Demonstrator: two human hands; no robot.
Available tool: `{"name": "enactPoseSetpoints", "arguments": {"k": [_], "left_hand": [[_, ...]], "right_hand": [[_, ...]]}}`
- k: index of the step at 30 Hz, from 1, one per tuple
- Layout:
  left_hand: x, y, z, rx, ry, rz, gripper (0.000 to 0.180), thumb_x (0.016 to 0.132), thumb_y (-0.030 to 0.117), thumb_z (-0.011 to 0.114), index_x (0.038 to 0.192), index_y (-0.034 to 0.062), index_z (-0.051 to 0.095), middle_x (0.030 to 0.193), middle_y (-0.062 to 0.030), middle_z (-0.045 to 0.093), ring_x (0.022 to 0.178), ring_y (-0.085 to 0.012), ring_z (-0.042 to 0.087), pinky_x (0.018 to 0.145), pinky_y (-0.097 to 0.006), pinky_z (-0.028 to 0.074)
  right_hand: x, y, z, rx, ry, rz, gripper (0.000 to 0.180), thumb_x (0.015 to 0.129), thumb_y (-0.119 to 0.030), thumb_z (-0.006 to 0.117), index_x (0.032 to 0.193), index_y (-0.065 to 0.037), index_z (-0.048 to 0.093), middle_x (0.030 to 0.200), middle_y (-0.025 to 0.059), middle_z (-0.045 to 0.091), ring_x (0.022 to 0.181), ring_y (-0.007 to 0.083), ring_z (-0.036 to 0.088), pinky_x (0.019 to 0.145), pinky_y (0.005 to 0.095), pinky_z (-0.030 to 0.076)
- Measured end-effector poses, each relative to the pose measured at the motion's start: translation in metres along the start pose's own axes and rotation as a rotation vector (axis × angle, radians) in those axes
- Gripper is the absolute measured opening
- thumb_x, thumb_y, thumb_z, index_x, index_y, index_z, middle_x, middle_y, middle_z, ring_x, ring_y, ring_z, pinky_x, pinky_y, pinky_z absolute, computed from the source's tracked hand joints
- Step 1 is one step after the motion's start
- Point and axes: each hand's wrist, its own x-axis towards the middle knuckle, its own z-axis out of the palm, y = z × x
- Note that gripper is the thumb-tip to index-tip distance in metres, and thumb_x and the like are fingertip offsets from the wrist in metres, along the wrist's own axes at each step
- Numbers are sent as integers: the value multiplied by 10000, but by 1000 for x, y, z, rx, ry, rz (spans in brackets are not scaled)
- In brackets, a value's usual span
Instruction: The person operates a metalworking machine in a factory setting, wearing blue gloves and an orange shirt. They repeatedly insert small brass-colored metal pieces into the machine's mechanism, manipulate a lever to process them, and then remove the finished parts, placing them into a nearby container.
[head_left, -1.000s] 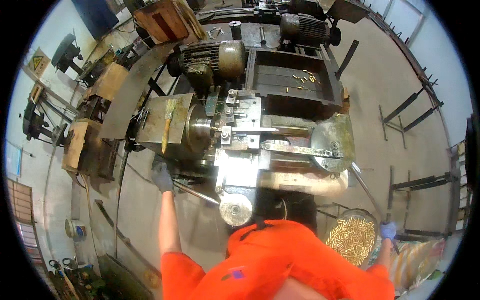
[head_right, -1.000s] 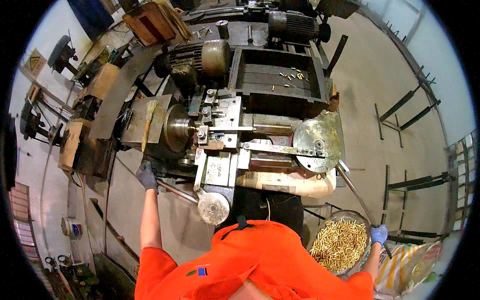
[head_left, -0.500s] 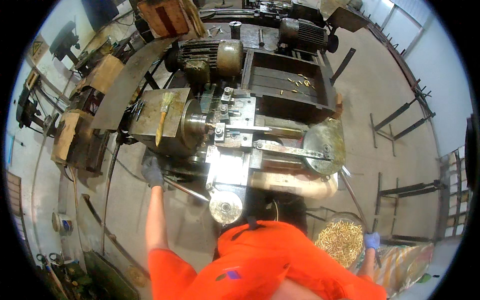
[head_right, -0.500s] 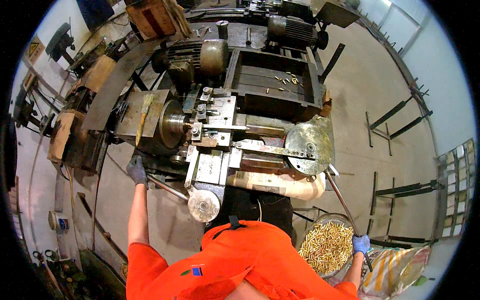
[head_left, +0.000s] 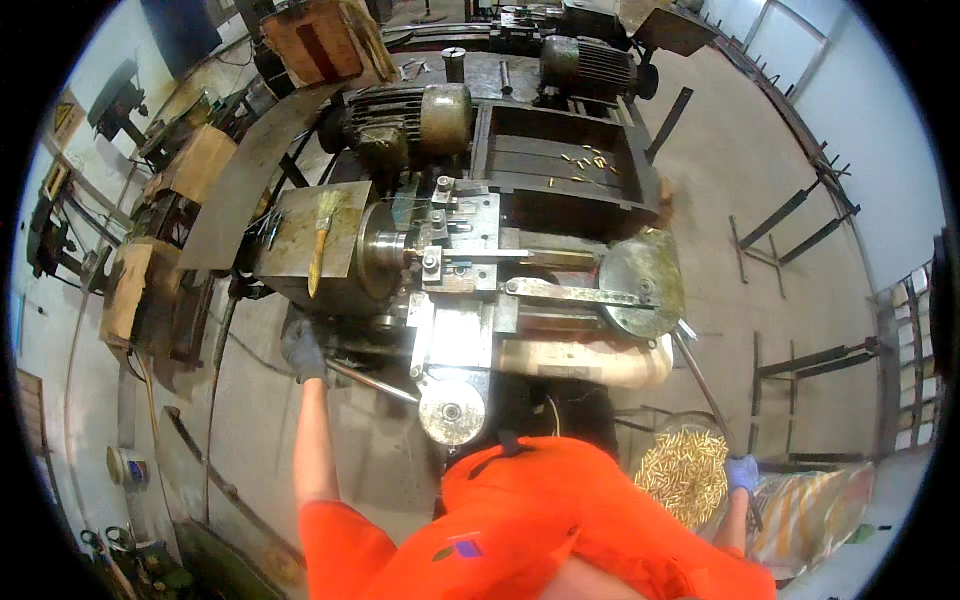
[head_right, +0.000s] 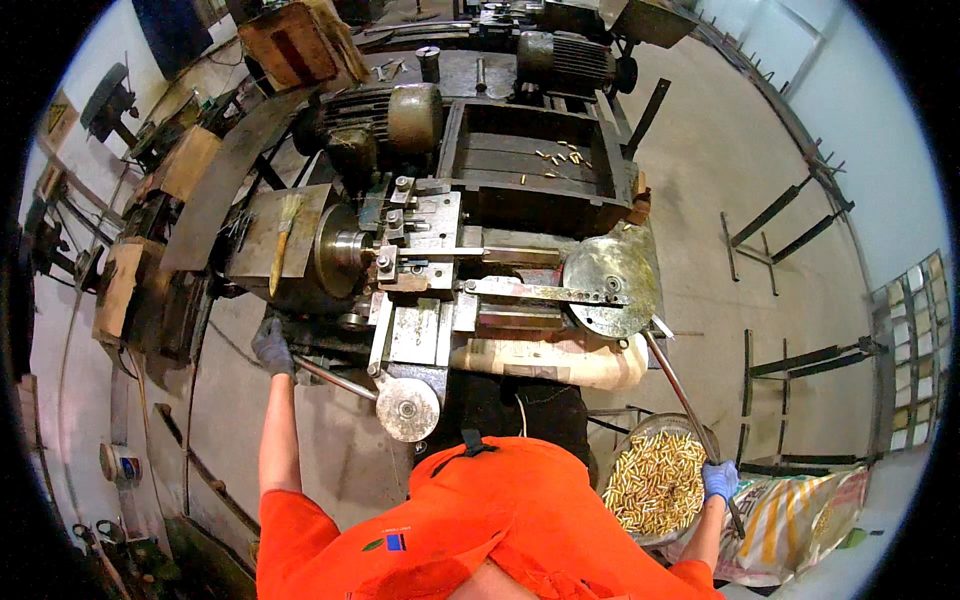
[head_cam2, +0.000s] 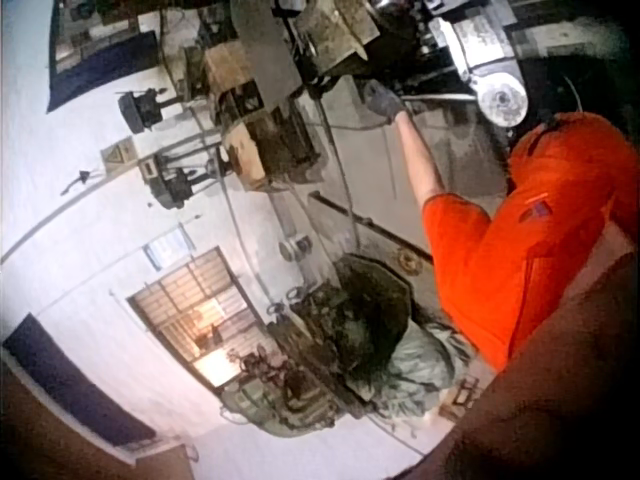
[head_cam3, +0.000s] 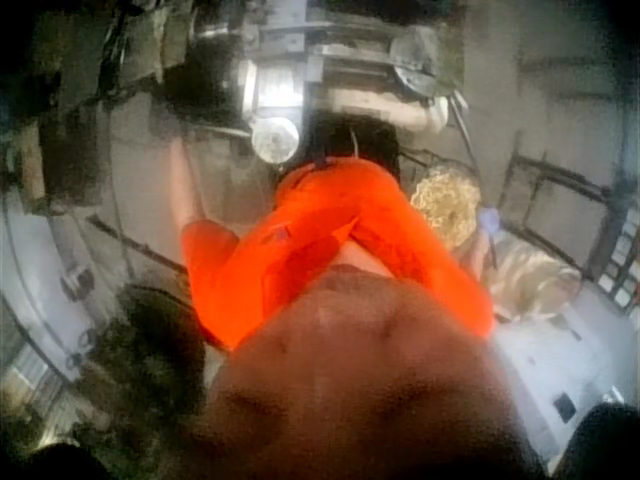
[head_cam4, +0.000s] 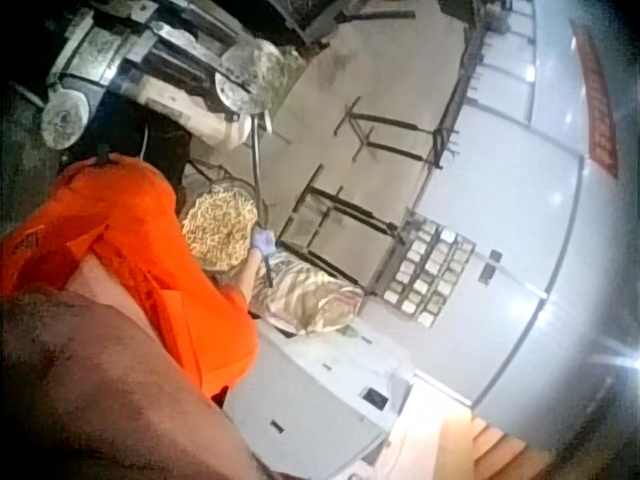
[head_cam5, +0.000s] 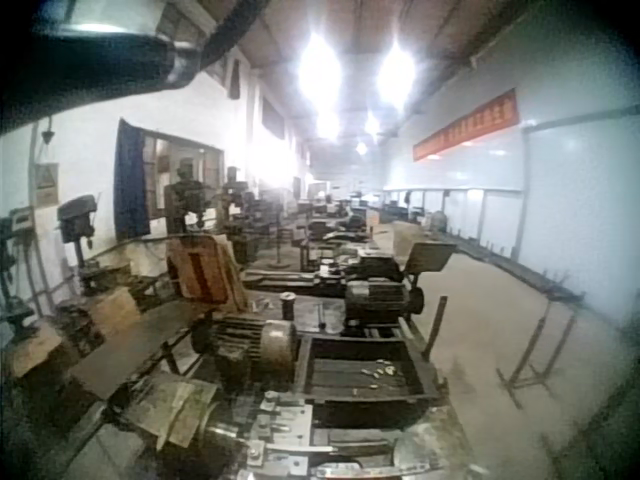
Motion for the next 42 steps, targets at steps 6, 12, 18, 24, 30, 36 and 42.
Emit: {"name": "enactPoseSetpoints", "arguments": {"k": [6, 12, 18, 24, 30, 36, 42], "left_hand": [[0, 2, -3, 7, 4, -8, 211, 846, 99, 540, 951, -64, 625, 870, -89, 652, 752, -173, 567, 724, -306, 456], [8, -19, 1, -49, -7, 83, 201, 849, 102, 544, 938, -58, 627, 861, -81, 647, 740, -167, 558, 707, -305, 453], [-3, -8, -4, 1, 10, 48, 176, 834, 122, 574, 887, -34, 636, 829, -72, 645, 708, -160, 551, 675, -297, 452], [14, -21, -12, 132, -168, 52, 180, 824, 159, 582, 840, -12, 636, 737, -49, 626, 643, -153, 533, 597, -302, 441], [29, -14, -26, 330, -423, 0, 177, 802, 174, 602, 791, -1, 628, 697, -59, 603, 613, -151, 521, 555, -308, 426], [19, -14, -19, 544, -471, 11, 246, 768, 197, 629, 890, -17, 628, 768, -133, 630, 694, -197, 590, 617, -340, 455], [-8, -14, -65, 564, -370, 128, 185, 768, 199, 616, 769, 20, 663, 628, -90, 619, 532, -193, 563, 508, -352, 416]], "right_hand": [[-8, -4, 0, -16, 13, 7, 362, 676, -285, 594, 797, 55, 631, 830, 288, 604, 830, 419, 600, 712, 444, 477], [-5, 9, 6, 11, -13, 53, 366, 652, -277, 622, 830, 42, 637, 850, 277, 609, 849, 412, 600, 730, 451, 473], [-29, -36, -45, -22, -117, 41, 418, 673, -337, 639, 937, -14, 635, 910, 239, 621, 870, 397, 594, 745, 438, 473], [-15, -119, -17, 153, 191, -263, 349, 665, -382, 663, 872, -100, 676, 817, 169, 641, 777, 338, 609, 701, 427, 468], [96, -137, -3, -54, 326, -500, 306, 640, -371, 674, 882, -184, 681, 855, 75, 634, 841, 260, 563, 771, 390, 401], [193, -200, -29, -178, 270, -422, 356, 655, -358, 647, 965, -187, 669, 978, 70, 628, 964, 270, 544, 874, 449, 355], [223, -226, -40, -141, 238, -345, 434, 704, -370, 619, 1076, -145, 623, 1097, 101, 607, 1063, 281, 526, 936, 484, 325]]}}
